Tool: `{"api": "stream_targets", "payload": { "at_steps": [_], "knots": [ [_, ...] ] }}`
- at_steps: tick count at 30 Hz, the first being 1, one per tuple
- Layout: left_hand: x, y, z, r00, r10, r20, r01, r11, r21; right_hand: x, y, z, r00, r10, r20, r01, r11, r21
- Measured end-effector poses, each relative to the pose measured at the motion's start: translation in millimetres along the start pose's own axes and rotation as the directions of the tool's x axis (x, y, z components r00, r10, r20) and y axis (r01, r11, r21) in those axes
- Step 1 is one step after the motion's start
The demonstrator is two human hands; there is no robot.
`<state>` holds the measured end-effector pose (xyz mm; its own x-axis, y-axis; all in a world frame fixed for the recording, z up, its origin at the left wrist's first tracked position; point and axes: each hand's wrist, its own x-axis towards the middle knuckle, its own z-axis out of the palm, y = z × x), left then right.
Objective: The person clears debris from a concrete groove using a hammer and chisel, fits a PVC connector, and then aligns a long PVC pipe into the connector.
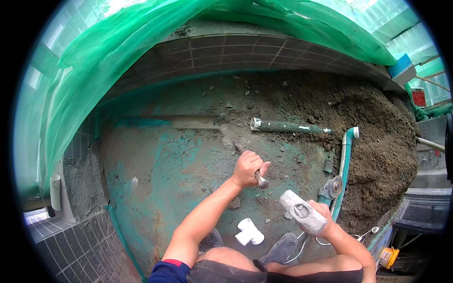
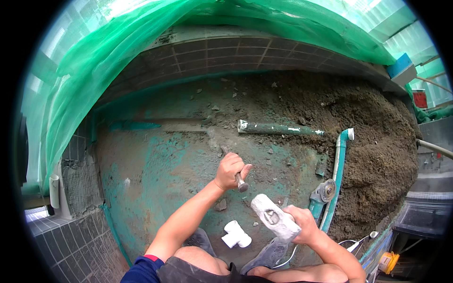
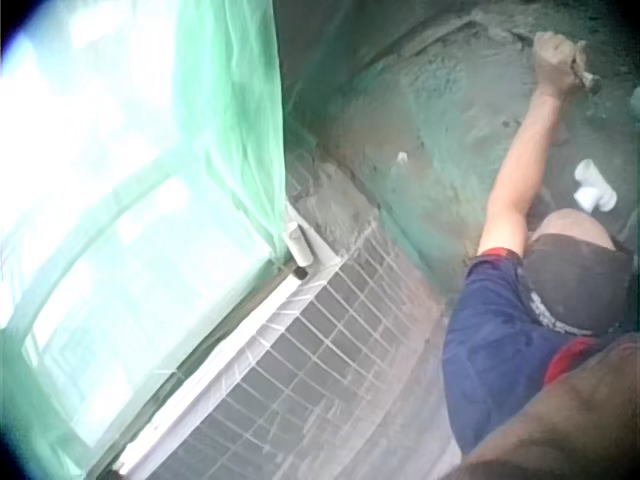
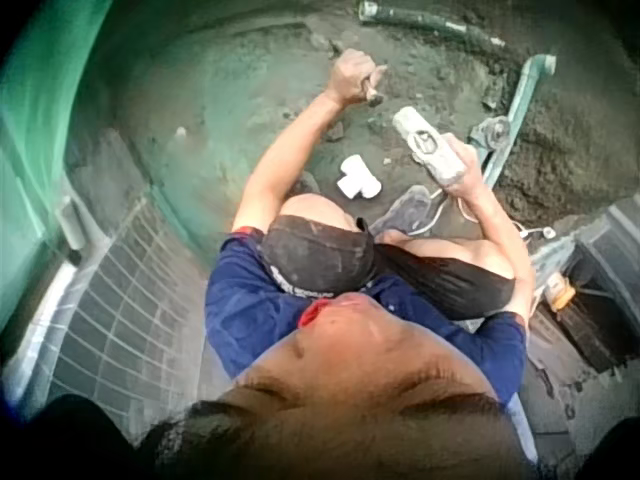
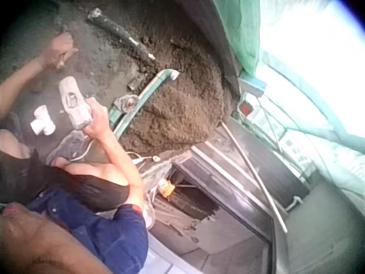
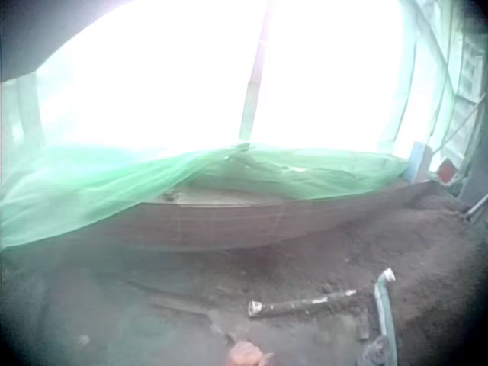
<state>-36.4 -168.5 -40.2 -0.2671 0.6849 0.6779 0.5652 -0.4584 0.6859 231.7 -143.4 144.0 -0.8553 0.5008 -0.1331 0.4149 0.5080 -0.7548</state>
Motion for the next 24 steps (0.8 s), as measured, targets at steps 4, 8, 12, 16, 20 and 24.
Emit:
{"api": "stream_targets", "payload": {
  "at_steps": [4,8,12,16,20,24],
  "knots": [
    [7.4,-1.8,4.0,0.990,-0.130,-0.058,0.133,0.990,0.046,26.6,-2.3,-4.0,0.975,-0.209,-0.076,0.204,0.976,-0.073],
    [4.7,-4.5,1.3,0.994,-0.097,-0.048,0.097,0.995,-0.001,52.2,3.6,8.1,0.974,-0.217,-0.068,0.202,0.962,-0.184],
    [-0.4,-6.9,-6.7,0.999,-0.024,0.024,0.023,1.000,0.018,55.1,10.6,19.9,0.990,0.138,-0.013,-0.134,0.935,-0.329],
    [-0.9,-5.4,-11.7,0.994,-0.085,0.067,0.083,0.996,0.040,50.7,11.1,25.5,0.997,-0.066,-0.038,0.059,0.984,-0.170],
    [1.9,-6.2,-11.4,0.996,-0.068,0.052,0.067,0.998,0.021,53.1,10.7,27.0,0.997,-0.067,-0.026,0.053,0.931,-0.361],
    [4.4,-6.3,-9.7,0.995,-0.101,0.026,0.100,0.995,0.023,52.9,9.1,27.1,0.940,-0.325,-0.100,0.287,0.916,-0.281]
  ]
}}
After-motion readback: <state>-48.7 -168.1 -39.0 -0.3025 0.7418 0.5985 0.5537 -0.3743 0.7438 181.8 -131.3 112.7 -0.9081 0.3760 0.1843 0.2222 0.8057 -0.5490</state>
